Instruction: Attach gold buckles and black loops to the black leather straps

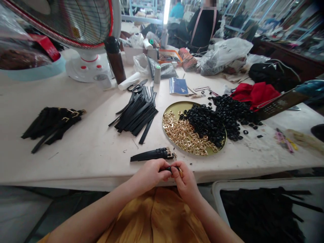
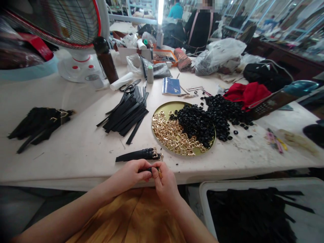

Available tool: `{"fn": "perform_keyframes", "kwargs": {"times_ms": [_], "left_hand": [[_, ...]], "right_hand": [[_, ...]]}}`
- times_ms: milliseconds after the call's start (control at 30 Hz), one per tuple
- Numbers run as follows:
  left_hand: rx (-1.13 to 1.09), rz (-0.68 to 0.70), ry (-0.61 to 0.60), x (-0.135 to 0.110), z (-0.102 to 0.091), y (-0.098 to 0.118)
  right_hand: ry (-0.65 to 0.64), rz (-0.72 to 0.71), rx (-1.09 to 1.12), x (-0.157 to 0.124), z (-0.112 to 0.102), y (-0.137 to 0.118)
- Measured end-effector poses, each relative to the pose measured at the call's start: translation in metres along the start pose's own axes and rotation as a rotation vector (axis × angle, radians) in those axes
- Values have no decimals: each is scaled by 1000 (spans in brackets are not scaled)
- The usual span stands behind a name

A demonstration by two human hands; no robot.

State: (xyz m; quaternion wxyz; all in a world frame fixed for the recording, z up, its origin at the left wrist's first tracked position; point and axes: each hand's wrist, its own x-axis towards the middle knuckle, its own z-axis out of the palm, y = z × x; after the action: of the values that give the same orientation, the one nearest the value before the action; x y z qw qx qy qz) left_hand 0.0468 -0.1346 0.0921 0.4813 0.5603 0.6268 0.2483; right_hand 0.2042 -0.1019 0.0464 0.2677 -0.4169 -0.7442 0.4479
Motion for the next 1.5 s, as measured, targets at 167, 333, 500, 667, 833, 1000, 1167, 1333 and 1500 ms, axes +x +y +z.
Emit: {"fn": "perform_keyframes", "kwargs": {"times_ms": [167,333,500,667,833,1000,1167,1333,1500], "left_hand": [[60,-29,-76,-4,-13,5],[112,40,-58,1,-24,4],[444,124,79,26,-42,-12],[768,35,279,52,-70,-31],[875,-114,442,83,-85,-36],[907,-202,435,104,-83,-34],[922,-152,408,102,-91,-41],[876,-51,449,84,-95,-40],[221,-7,303,59,-73,-22]], "right_hand": [[-25,-33,13,4,-1,-5],[-55,-77,96,19,8,-11],[-59,-187,-214,63,7,-18],[-58,-254,-708,101,16,-16],[-53,-229,-790,104,24,-11],[49,-256,-638,92,7,-14],[109,-284,-457,84,-13,-2],[261,-142,-495,88,-59,35],[278,81,-795,103,-98,58]]}}
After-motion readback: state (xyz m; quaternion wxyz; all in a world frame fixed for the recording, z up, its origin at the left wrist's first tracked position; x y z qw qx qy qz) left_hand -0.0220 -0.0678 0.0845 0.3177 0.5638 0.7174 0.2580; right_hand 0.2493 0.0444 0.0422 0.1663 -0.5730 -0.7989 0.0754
